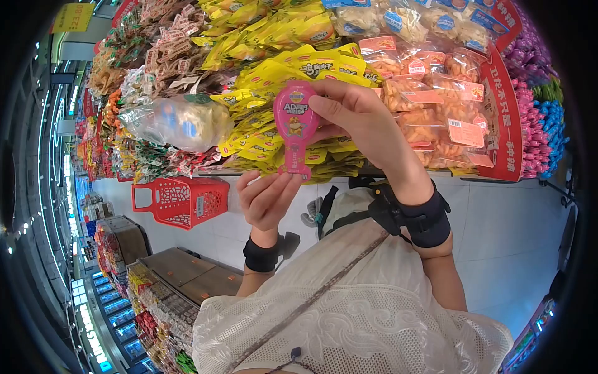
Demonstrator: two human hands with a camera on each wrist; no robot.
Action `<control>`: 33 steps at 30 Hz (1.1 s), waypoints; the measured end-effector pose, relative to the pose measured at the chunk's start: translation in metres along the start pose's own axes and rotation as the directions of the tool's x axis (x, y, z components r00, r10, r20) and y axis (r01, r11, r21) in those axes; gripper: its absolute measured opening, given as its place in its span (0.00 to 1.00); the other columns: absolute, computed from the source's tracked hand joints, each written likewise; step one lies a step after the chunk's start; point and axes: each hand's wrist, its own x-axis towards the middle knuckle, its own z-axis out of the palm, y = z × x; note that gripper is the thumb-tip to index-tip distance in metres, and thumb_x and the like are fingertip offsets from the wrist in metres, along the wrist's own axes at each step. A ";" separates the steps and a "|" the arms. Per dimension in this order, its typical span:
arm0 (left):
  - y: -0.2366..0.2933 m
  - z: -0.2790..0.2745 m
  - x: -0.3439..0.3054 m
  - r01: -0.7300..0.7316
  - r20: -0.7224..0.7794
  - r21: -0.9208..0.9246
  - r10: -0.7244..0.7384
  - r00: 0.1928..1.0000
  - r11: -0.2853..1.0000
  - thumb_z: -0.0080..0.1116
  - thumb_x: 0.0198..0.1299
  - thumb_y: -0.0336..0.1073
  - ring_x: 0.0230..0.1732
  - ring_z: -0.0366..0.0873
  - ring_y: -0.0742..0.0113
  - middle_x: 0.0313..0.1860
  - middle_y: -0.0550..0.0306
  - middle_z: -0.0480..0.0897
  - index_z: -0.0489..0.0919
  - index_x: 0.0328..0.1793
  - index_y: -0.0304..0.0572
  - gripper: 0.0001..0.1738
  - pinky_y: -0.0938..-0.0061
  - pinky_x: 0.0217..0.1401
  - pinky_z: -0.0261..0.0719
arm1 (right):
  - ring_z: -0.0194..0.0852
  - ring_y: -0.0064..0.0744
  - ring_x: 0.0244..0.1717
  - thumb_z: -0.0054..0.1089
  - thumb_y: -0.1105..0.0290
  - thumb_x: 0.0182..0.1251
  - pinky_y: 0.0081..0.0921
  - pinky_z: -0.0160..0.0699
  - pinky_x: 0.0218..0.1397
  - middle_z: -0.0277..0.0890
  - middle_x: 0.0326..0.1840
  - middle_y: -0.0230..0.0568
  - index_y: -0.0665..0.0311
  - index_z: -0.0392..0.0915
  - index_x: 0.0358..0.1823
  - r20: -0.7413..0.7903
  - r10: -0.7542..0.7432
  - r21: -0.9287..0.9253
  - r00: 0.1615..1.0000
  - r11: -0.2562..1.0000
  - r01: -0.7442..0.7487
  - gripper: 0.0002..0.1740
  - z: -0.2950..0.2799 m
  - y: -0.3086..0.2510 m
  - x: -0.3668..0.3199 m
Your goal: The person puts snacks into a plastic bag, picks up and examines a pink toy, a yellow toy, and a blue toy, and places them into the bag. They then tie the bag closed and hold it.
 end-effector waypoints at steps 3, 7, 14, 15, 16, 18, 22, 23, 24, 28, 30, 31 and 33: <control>-0.001 0.000 0.000 -0.007 0.001 0.006 0.007 1.000 1.000 0.64 0.37 0.29 0.40 0.71 0.77 0.40 0.72 0.73 0.80 0.37 0.55 0.16 0.75 0.48 0.66 | 0.71 0.22 0.39 0.45 0.67 0.63 0.20 0.76 0.42 0.70 0.40 0.35 0.72 0.66 0.50 0.002 0.000 0.003 1.000 1.000 0.000 0.18 -0.001 0.000 0.000; -0.001 0.000 0.000 -0.010 0.001 0.007 0.010 1.000 1.000 0.64 0.37 0.29 0.40 0.71 0.77 0.40 0.72 0.73 0.80 0.37 0.55 0.16 0.75 0.48 0.66 | 0.71 0.22 0.39 0.45 0.67 0.63 0.20 0.76 0.42 0.70 0.40 0.35 0.73 0.66 0.50 0.004 -0.002 0.007 1.000 1.000 0.002 0.18 -0.001 0.000 0.001; -0.001 0.001 0.000 0.002 0.003 0.001 -0.002 1.000 1.000 0.64 0.37 0.29 0.40 0.71 0.77 0.40 0.73 0.73 0.80 0.37 0.55 0.17 0.75 0.49 0.65 | 0.71 0.23 0.39 0.45 0.68 0.63 0.21 0.76 0.42 0.70 0.40 0.35 0.73 0.66 0.50 -0.001 0.002 -0.002 1.000 1.000 -0.002 0.18 -0.002 0.000 0.002; -0.001 0.001 0.001 0.004 0.005 -0.002 -0.004 1.000 1.000 0.64 0.37 0.29 0.40 0.71 0.77 0.40 0.73 0.74 0.80 0.37 0.55 0.17 0.75 0.49 0.65 | 0.71 0.23 0.39 0.45 0.68 0.63 0.21 0.76 0.42 0.70 0.40 0.35 0.73 0.66 0.50 0.000 0.003 -0.004 1.000 1.000 -0.003 0.18 -0.002 0.000 0.002; -0.001 0.001 0.000 0.005 0.006 -0.004 -0.005 1.000 1.000 0.64 0.37 0.29 0.40 0.71 0.77 0.40 0.73 0.74 0.80 0.37 0.55 0.17 0.75 0.49 0.65 | 0.71 0.23 0.39 0.45 0.68 0.63 0.21 0.76 0.42 0.70 0.40 0.35 0.73 0.66 0.50 0.002 0.003 -0.007 1.000 1.000 -0.003 0.17 -0.003 0.000 0.002; -0.001 0.001 0.000 0.008 0.007 -0.007 -0.008 1.000 1.000 0.64 0.37 0.29 0.40 0.71 0.77 0.40 0.73 0.74 0.80 0.37 0.55 0.17 0.75 0.49 0.65 | 0.71 0.23 0.39 0.45 0.68 0.63 0.21 0.76 0.42 0.70 0.40 0.35 0.73 0.67 0.49 0.000 -0.001 0.000 1.000 1.000 0.001 0.17 -0.003 0.001 0.002; -0.001 0.002 0.000 0.008 0.004 -0.009 -0.008 1.000 1.000 0.64 0.37 0.29 0.40 0.71 0.77 0.40 0.72 0.74 0.80 0.37 0.54 0.17 0.75 0.49 0.65 | 0.72 0.23 0.39 0.45 0.68 0.63 0.21 0.76 0.42 0.70 0.40 0.35 0.72 0.66 0.50 -0.001 0.005 -0.011 1.000 1.000 -0.005 0.17 -0.003 -0.001 0.002; -0.001 0.002 0.000 0.009 0.003 -0.009 -0.009 1.000 1.000 0.64 0.37 0.29 0.40 0.71 0.77 0.40 0.72 0.74 0.80 0.37 0.54 0.17 0.75 0.48 0.65 | 0.72 0.23 0.39 0.45 0.68 0.63 0.21 0.76 0.42 0.70 0.40 0.35 0.72 0.66 0.50 0.002 0.007 -0.010 1.000 1.000 -0.007 0.17 -0.002 -0.001 0.002; -0.002 0.002 0.000 0.009 0.002 -0.009 -0.009 1.000 1.000 0.64 0.37 0.29 0.40 0.71 0.77 0.40 0.72 0.74 0.80 0.37 0.54 0.17 0.75 0.48 0.65 | 0.72 0.22 0.39 0.45 0.68 0.63 0.21 0.76 0.42 0.70 0.40 0.35 0.72 0.66 0.50 0.005 0.009 -0.009 1.000 1.000 -0.009 0.17 -0.003 -0.001 0.002; -0.002 0.002 -0.001 0.009 0.008 -0.011 -0.009 1.000 1.000 0.64 0.36 0.29 0.40 0.71 0.77 0.40 0.72 0.74 0.80 0.37 0.54 0.17 0.75 0.48 0.66 | 0.72 0.22 0.39 0.45 0.68 0.63 0.21 0.76 0.42 0.71 0.40 0.35 0.72 0.66 0.50 0.008 0.015 -0.007 1.000 1.000 -0.015 0.17 -0.003 0.000 0.003; -0.002 0.002 -0.001 0.012 0.008 -0.014 -0.012 1.000 1.000 0.64 0.36 0.28 0.40 0.71 0.77 0.40 0.72 0.74 0.80 0.37 0.54 0.17 0.75 0.48 0.66 | 0.72 0.23 0.39 0.45 0.68 0.63 0.21 0.76 0.41 0.71 0.40 0.35 0.72 0.67 0.49 0.006 0.014 -0.011 1.000 1.000 -0.014 0.17 -0.003 0.000 0.003; -0.002 0.002 -0.001 0.013 0.008 -0.014 -0.013 1.000 1.000 0.64 0.36 0.28 0.40 0.71 0.77 0.40 0.72 0.74 0.80 0.37 0.54 0.17 0.75 0.48 0.65 | 0.72 0.23 0.39 0.45 0.68 0.63 0.21 0.76 0.41 0.71 0.40 0.36 0.72 0.67 0.49 0.006 0.013 -0.013 1.000 1.000 -0.013 0.17 -0.003 0.000 0.003; -0.002 0.002 -0.001 0.015 0.009 -0.014 -0.014 1.000 1.000 0.64 0.37 0.28 0.40 0.71 0.77 0.39 0.72 0.74 0.80 0.37 0.54 0.17 0.75 0.48 0.65 | 0.72 0.23 0.39 0.45 0.68 0.63 0.21 0.76 0.41 0.71 0.39 0.36 0.72 0.67 0.49 0.005 0.013 -0.005 1.000 1.000 -0.013 0.17 -0.003 0.000 0.003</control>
